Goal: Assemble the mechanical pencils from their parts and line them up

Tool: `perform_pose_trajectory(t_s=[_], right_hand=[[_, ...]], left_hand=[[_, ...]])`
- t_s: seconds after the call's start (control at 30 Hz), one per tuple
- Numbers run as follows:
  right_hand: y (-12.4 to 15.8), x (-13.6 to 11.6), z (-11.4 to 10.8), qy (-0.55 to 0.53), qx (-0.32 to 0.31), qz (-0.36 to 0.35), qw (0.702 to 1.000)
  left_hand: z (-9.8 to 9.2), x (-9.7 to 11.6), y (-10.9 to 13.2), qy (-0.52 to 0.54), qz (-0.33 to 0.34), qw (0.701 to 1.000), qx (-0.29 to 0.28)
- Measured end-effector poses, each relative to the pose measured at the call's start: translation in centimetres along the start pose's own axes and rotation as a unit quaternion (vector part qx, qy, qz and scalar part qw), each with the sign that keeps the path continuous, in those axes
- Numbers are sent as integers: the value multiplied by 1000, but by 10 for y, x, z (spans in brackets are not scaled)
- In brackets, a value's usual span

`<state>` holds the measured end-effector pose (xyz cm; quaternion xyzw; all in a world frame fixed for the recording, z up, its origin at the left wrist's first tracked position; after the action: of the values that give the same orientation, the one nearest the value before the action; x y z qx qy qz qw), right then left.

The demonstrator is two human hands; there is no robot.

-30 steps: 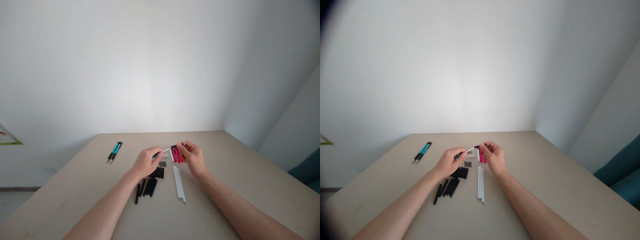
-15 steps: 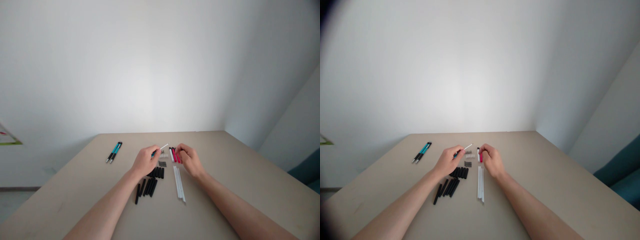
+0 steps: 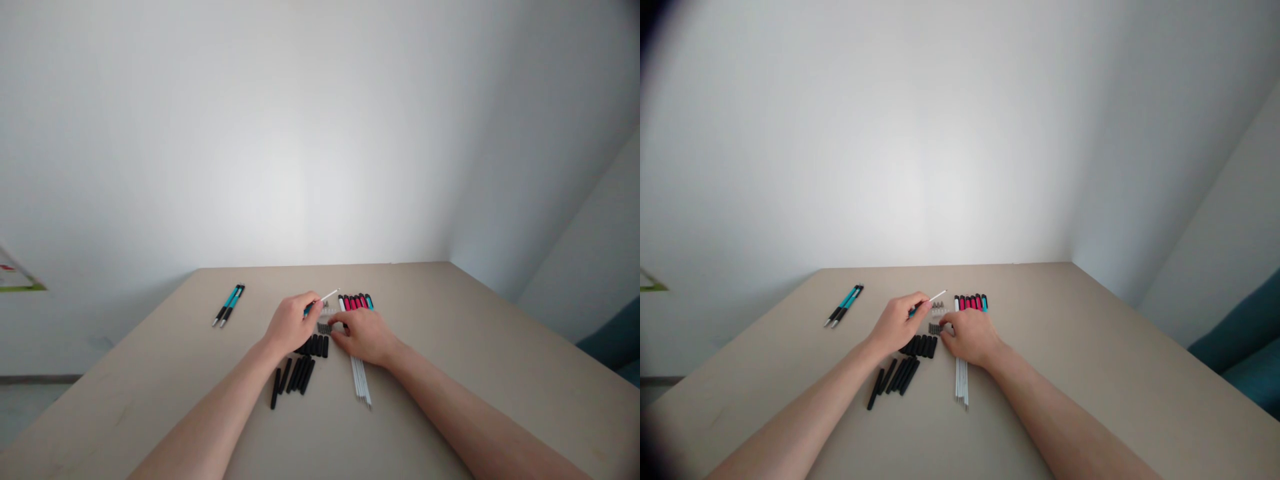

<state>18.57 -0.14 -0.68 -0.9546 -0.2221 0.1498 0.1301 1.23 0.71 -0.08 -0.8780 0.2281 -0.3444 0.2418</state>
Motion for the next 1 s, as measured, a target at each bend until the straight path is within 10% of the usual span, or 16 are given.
perform_pose_trajectory(t_s=[0.23, 0.57, 1.0], right_hand=[[-1, 3, -2, -27, 38, 32, 998], [0, 20, -20, -140, 245, 127, 951], [1, 17, -21, -179, 249, 100, 947]], left_hand=[[0, -1, 0, -5, -3, 1000, -12], [-1, 0, 0, 0, -5, 1000, -26], [-4, 8, 1, 12, 13, 999, -49]])
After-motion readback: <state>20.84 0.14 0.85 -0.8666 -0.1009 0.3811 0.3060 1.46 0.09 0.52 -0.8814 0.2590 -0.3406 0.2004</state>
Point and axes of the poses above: each hand's wrist, its own y-axis away from the middle knuckle, its own z-axis out of the palm, x = y × z, the point moved 1 cm from there along -y, towards the middle knuckle, and after that the axes turned 8 degrees about x, right-handed, at the moved point
